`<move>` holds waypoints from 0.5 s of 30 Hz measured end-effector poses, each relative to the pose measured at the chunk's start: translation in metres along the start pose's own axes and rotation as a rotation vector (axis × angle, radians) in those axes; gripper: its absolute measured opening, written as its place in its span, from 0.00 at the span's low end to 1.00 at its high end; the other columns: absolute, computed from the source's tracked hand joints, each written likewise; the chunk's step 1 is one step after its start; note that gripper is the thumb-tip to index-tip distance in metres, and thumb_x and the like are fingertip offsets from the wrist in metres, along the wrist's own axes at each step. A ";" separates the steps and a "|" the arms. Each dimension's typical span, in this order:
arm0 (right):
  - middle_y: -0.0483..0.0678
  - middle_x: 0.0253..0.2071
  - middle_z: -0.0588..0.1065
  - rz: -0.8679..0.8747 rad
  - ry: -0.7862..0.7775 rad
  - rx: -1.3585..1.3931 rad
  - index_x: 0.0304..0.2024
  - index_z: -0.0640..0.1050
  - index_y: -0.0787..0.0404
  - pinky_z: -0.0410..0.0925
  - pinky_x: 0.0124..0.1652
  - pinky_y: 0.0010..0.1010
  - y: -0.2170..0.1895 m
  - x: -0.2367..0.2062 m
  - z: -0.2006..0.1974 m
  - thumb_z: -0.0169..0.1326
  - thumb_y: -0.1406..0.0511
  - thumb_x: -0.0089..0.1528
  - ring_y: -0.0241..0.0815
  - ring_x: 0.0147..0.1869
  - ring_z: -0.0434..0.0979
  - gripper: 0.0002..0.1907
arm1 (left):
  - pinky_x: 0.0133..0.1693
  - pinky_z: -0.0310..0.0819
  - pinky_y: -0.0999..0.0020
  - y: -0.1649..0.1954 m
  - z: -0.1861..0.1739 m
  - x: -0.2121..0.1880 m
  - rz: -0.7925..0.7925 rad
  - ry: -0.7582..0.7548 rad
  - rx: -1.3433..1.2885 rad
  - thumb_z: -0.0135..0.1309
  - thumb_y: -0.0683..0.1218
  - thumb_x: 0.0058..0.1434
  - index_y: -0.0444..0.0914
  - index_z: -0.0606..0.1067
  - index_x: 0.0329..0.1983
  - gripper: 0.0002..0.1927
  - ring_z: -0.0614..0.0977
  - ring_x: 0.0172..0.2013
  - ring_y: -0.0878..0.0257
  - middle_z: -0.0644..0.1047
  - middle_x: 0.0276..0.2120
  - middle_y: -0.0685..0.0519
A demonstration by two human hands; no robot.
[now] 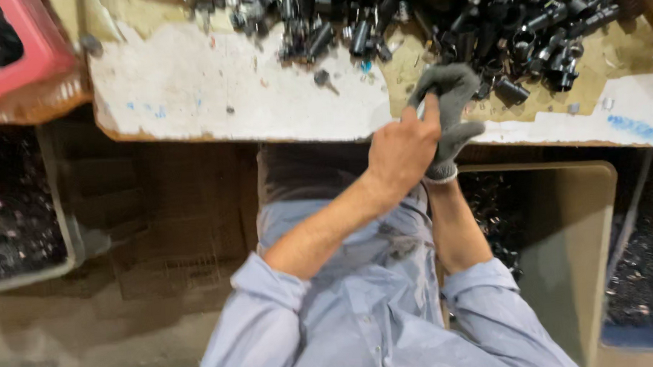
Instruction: The person picks small black cylindrical components one at a time from a large pile on the workbench, briefly handles and checks each part, and uses a small handheld tool on some parts before placing them into a bin below the bench. The person continues this repetitive pick-and-place handling across the episode.
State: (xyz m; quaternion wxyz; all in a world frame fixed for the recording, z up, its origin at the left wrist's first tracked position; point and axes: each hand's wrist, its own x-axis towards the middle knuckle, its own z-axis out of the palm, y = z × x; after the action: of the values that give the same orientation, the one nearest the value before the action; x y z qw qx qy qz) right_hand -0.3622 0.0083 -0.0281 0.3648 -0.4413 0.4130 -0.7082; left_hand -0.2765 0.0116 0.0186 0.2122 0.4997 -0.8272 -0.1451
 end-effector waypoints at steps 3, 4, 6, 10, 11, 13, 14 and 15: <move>0.49 0.50 0.69 -0.058 0.062 0.092 0.59 0.64 0.61 0.68 0.49 0.30 -0.005 0.007 0.005 0.40 0.28 0.60 0.40 0.50 0.69 0.48 | 0.26 0.78 0.56 -0.001 -0.003 -0.002 0.018 0.016 -0.045 0.49 0.40 0.62 0.37 0.71 0.65 0.26 0.83 0.24 0.47 0.79 0.30 0.45; 0.49 0.51 0.69 -0.081 0.076 0.148 0.60 0.64 0.61 0.68 0.47 0.30 -0.007 0.010 0.005 0.42 0.29 0.61 0.39 0.50 0.69 0.47 | 0.26 0.78 0.55 -0.001 -0.006 -0.004 0.031 0.011 -0.060 0.49 0.40 0.62 0.38 0.71 0.65 0.26 0.83 0.24 0.46 0.79 0.30 0.44; 0.48 0.50 0.70 -0.041 0.125 0.218 0.59 0.64 0.59 0.69 0.41 0.31 -0.011 0.013 0.004 0.44 0.33 0.63 0.40 0.46 0.71 0.42 | 0.27 0.77 0.53 -0.001 -0.016 -0.016 0.022 0.012 -0.113 0.48 0.40 0.62 0.41 0.72 0.65 0.26 0.83 0.25 0.45 0.80 0.32 0.43; 0.46 0.43 0.70 0.003 0.170 0.143 0.57 0.65 0.58 0.67 0.29 0.30 -0.020 0.014 0.004 0.50 0.47 0.72 0.40 0.32 0.71 0.25 | 0.28 0.76 0.51 -0.037 -0.043 -0.024 0.043 -0.168 -0.083 0.51 0.42 0.65 0.49 0.75 0.61 0.20 0.83 0.27 0.47 0.80 0.28 0.47; 0.45 0.41 0.69 0.001 0.148 0.087 0.58 0.66 0.59 0.66 0.27 0.29 -0.023 0.013 0.006 0.52 0.51 0.75 0.38 0.29 0.69 0.21 | 0.30 0.76 0.53 -0.052 -0.051 -0.027 0.083 -0.032 -0.160 0.53 0.42 0.64 0.47 0.74 0.62 0.22 0.83 0.29 0.48 0.80 0.30 0.48; 0.45 0.35 0.69 0.139 0.150 -0.034 0.55 0.70 0.60 0.62 0.25 0.29 -0.030 0.014 0.014 0.55 0.57 0.72 0.38 0.26 0.66 0.16 | 0.32 0.76 0.57 -0.086 -0.060 -0.019 0.087 0.187 -0.241 0.55 0.41 0.65 0.46 0.75 0.63 0.22 0.83 0.31 0.51 0.81 0.32 0.49; 0.45 0.32 0.69 0.208 0.144 -0.091 0.53 0.72 0.61 0.60 0.24 0.30 -0.034 0.017 0.018 0.56 0.60 0.71 0.37 0.25 0.65 0.14 | 0.32 0.76 0.58 -0.101 -0.062 -0.016 0.042 0.261 -0.252 0.56 0.40 0.66 0.47 0.76 0.63 0.21 0.83 0.30 0.52 0.81 0.33 0.49; 0.46 0.36 0.72 0.018 0.043 -0.353 0.52 0.73 0.60 0.66 0.32 0.31 -0.037 0.022 0.021 0.57 0.62 0.72 0.39 0.33 0.70 0.11 | 0.32 0.76 0.59 -0.112 -0.062 -0.019 -0.012 0.337 -0.263 0.56 0.40 0.68 0.47 0.76 0.63 0.20 0.82 0.30 0.52 0.81 0.34 0.50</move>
State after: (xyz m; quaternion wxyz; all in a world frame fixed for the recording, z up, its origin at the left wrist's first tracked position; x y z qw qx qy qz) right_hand -0.3555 -0.0017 0.0186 0.2790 -0.4795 0.5426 -0.6307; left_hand -0.1526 -0.0246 0.0183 0.4101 0.4899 -0.7509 -0.1675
